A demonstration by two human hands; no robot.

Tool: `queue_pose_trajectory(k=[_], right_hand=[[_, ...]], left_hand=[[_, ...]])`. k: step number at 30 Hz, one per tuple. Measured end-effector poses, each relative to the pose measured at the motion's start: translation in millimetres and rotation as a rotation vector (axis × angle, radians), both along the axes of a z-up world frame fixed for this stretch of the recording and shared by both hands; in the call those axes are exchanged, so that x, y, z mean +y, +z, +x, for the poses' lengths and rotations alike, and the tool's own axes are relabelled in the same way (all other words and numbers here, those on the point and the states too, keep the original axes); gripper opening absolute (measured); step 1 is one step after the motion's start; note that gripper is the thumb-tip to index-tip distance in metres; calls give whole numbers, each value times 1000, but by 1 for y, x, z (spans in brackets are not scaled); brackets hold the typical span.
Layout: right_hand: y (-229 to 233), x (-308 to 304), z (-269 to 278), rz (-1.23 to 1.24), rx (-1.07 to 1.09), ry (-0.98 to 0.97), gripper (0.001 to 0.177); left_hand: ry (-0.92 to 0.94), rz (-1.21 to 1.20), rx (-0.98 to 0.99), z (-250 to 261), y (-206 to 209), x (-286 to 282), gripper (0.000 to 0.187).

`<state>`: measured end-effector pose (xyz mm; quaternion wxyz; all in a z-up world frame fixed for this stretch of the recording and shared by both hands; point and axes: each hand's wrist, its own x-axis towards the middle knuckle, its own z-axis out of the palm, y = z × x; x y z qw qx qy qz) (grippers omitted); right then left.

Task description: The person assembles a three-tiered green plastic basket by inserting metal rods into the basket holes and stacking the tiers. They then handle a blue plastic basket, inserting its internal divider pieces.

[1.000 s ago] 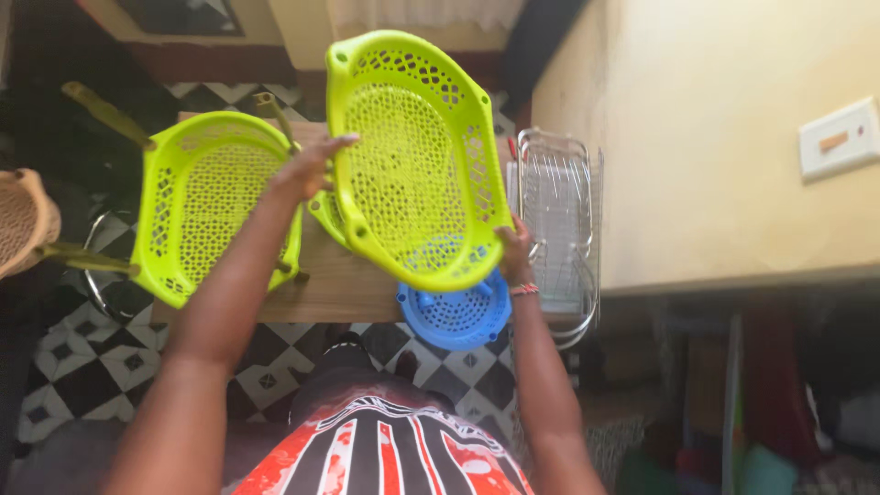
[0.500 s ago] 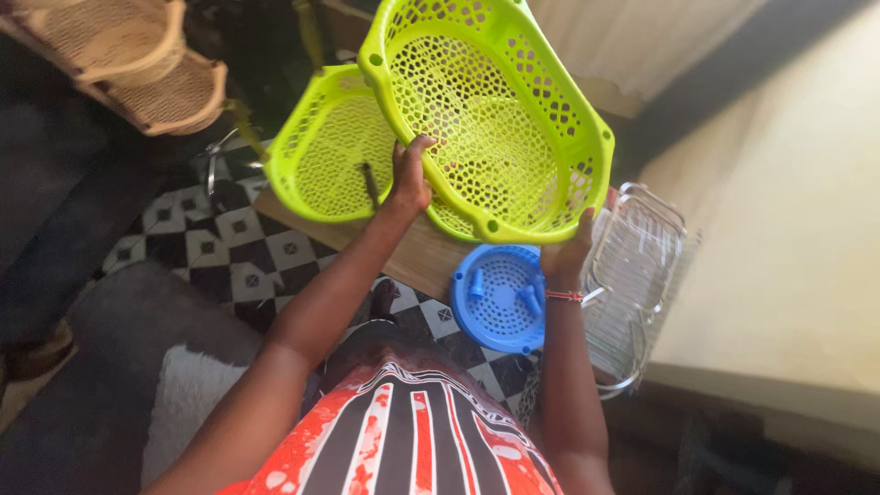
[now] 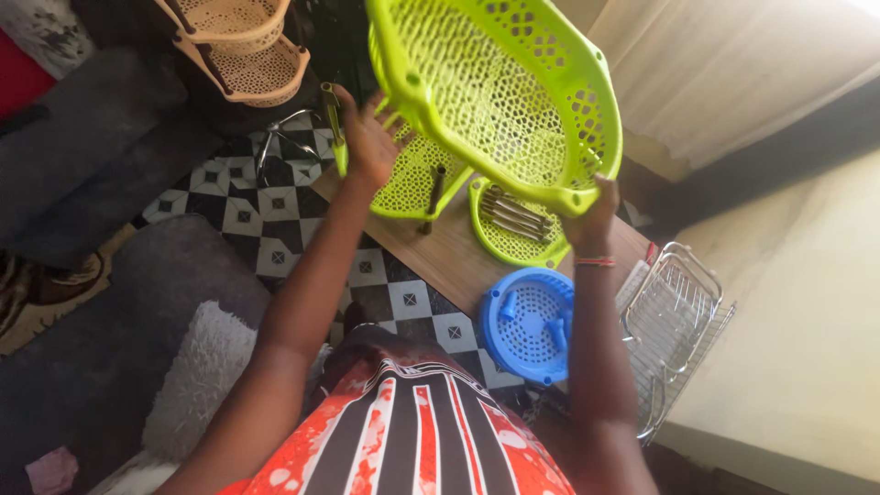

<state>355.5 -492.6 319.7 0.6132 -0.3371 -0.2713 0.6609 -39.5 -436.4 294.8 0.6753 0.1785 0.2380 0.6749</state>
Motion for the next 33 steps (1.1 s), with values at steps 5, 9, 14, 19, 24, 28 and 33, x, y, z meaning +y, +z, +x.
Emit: queue_pose_trajectory(k=[5, 9, 14, 19, 24, 28, 33], right_hand=[[10, 52, 13, -17, -9, 148, 45], [-1, 81, 3, -51, -174, 133, 47], [-8, 103, -52, 101, 82, -121, 80], [-21, 101, -151, 104, -2, -210, 90], [-41, 89, -222, 188, -445, -333, 100], [-52, 84, -219, 112, -295, -373, 101], [-65, 89, -189, -33, -286, -333, 95]], left_hand=[[-129, 85, 143, -93, 60, 13, 110], [-231, 232, 314, -145, 68, 23, 89], [-238, 67, 54, -181, 15, 74, 52], [129, 248, 334, -140, -80, 106, 41], [264, 393, 667, -100, -117, 82, 44], [18, 188, 405, -115, -106, 89, 53], [101, 290, 701, -166, -108, 121, 71]])
